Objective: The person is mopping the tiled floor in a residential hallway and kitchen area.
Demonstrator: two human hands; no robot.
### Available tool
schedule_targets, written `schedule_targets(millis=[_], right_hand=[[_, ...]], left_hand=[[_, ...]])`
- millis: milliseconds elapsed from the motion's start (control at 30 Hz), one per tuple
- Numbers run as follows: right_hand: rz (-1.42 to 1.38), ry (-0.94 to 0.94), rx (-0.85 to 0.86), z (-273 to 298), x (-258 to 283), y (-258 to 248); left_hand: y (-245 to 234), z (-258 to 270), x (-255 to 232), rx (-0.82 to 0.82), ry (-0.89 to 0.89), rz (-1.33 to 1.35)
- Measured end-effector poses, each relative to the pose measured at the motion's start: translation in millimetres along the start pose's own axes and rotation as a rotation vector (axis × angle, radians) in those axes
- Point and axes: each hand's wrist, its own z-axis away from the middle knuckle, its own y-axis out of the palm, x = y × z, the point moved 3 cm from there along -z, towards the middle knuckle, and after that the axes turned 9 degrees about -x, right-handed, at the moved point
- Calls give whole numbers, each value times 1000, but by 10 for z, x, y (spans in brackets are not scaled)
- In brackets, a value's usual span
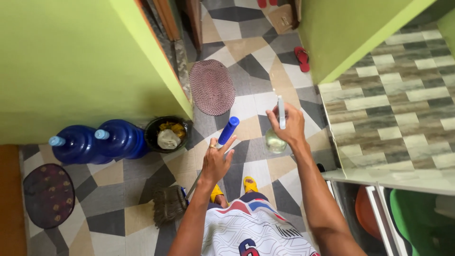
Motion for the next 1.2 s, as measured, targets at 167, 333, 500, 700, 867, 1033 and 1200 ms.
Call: schedule_targets(millis=[167,333,500,700,867,1033,1200], right_hand=[[-89,-168,-66,-181,128,60],[-121,-57,-37,-269,205,188],[-34,58,54,-314,-140,453],[-79,-110,-42,-324,-30,387],[-111,-60,-10,-351,-131,367],[-72,-71,-20,-341,-47,265],[-81,-111,18,-395,-215,303]], left_hand=[[-107,10,68,-17,-48,-4],[-132,-43,144,-85,7,7],[-52,-121,197,-38,-41,-22],[48,-163,218,-1,-65,-24],[121,-161,255,16,-60,-48],[115,-169,224,-8,-40,-39],[154,-171,259,12,-64,-37]])
